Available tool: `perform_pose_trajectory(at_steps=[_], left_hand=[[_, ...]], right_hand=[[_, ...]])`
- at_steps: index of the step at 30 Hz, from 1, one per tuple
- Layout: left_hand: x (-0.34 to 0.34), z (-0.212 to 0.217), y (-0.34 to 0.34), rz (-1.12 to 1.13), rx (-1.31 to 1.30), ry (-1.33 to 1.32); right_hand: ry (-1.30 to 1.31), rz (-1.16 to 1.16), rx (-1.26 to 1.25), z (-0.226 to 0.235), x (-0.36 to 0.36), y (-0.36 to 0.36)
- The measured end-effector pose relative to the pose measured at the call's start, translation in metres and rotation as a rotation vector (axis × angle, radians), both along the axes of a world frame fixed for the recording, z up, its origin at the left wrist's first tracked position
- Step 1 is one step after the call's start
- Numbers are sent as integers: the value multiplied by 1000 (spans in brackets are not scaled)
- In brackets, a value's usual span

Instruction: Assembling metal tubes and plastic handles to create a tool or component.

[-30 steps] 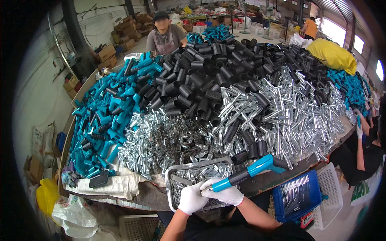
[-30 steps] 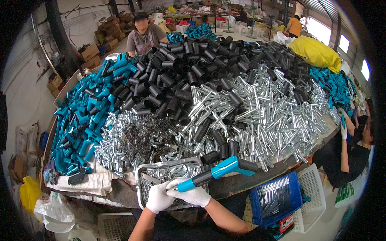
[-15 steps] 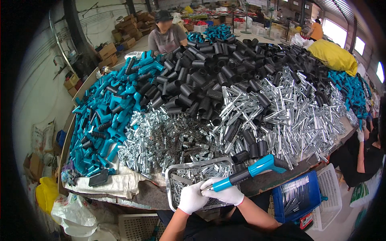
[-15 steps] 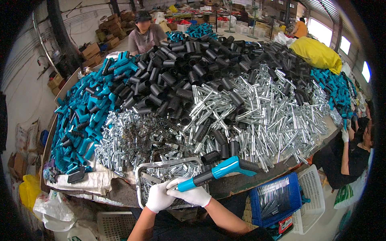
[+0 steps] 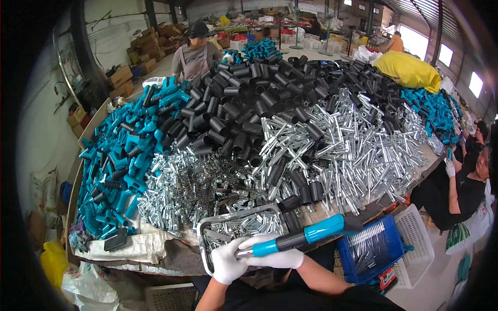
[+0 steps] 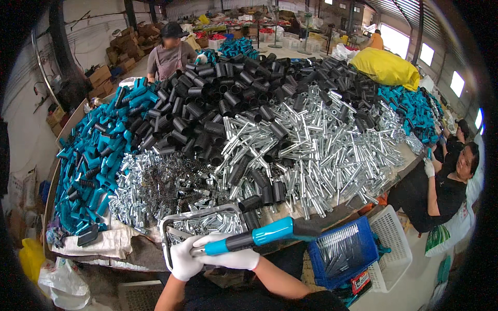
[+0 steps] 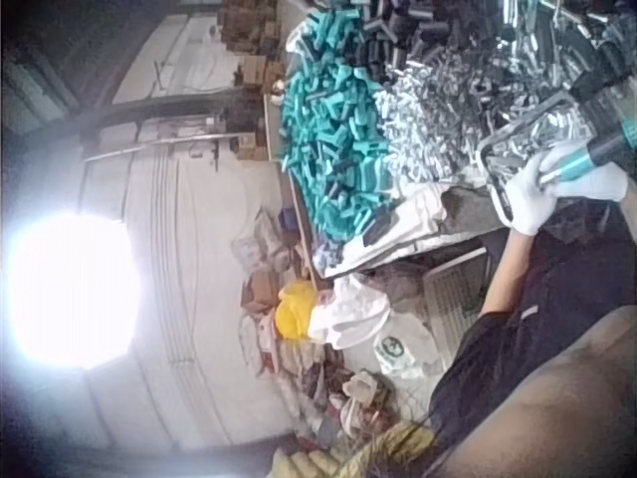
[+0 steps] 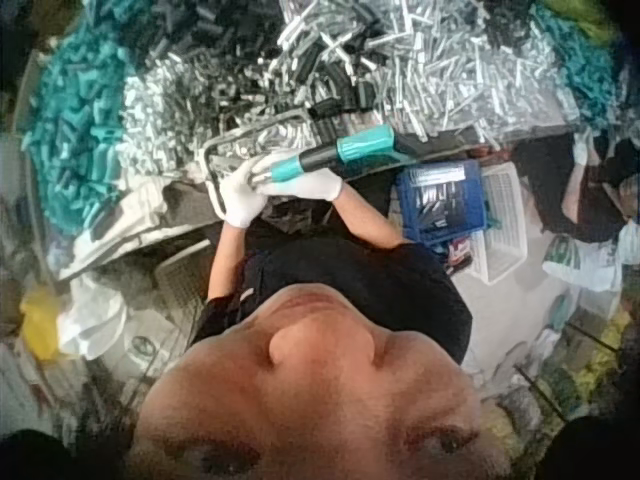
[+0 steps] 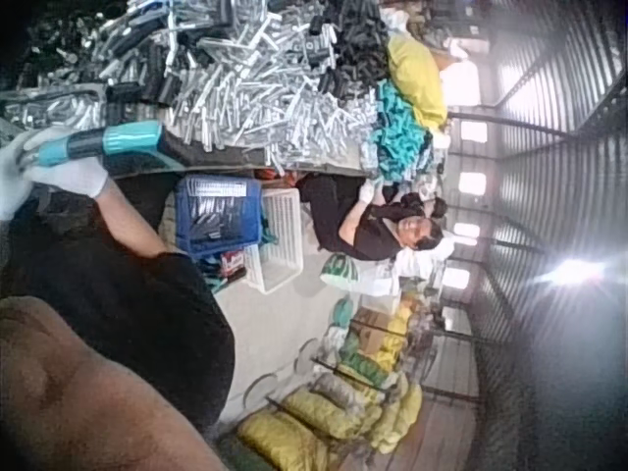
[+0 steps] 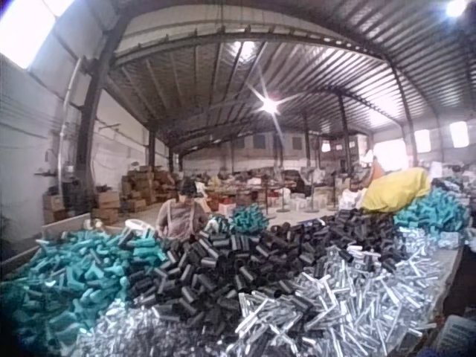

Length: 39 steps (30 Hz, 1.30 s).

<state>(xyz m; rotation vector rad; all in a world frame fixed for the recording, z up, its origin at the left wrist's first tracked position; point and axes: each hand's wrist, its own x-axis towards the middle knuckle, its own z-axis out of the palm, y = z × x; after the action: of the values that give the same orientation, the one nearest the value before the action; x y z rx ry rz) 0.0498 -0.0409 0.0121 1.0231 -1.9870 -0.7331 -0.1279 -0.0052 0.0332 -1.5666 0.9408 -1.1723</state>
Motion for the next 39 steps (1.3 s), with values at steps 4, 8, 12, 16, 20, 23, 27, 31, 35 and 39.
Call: perform_pose_trajectory(at_steps=[4,8,12,16,20,23,27,31,35,39], left_hand=[[11,42,17,-272,312,-52],[8,33,44,-397,250,-207],[2,-29,71,-524,331,-303],[-1,-101,75,-500,319,-437],[-29,-153,45,-470,554,-712],[-8,-300,26,-410,116,-1040],[-105,-243,-37,-440,35,-1001],[-66,-287,-17,-455,-27,-950],[-18,-353,28,-453,-95,-883],[54,-426,80,-448,-153,-825]], right_hand=[[-361,336,289,-8,-84,33],[-3,500,859,50,-133,71],[-277,546,827,9,-165,132],[4,298,721,1,-163,161],[10,-180,907,-25,-136,162],[39,-248,898,-59,-109,140],[377,-327,848,-94,-90,141],[689,-199,621,-124,-58,121],[811,-41,583,-145,-24,98],[846,86,537,-182,-11,92]])
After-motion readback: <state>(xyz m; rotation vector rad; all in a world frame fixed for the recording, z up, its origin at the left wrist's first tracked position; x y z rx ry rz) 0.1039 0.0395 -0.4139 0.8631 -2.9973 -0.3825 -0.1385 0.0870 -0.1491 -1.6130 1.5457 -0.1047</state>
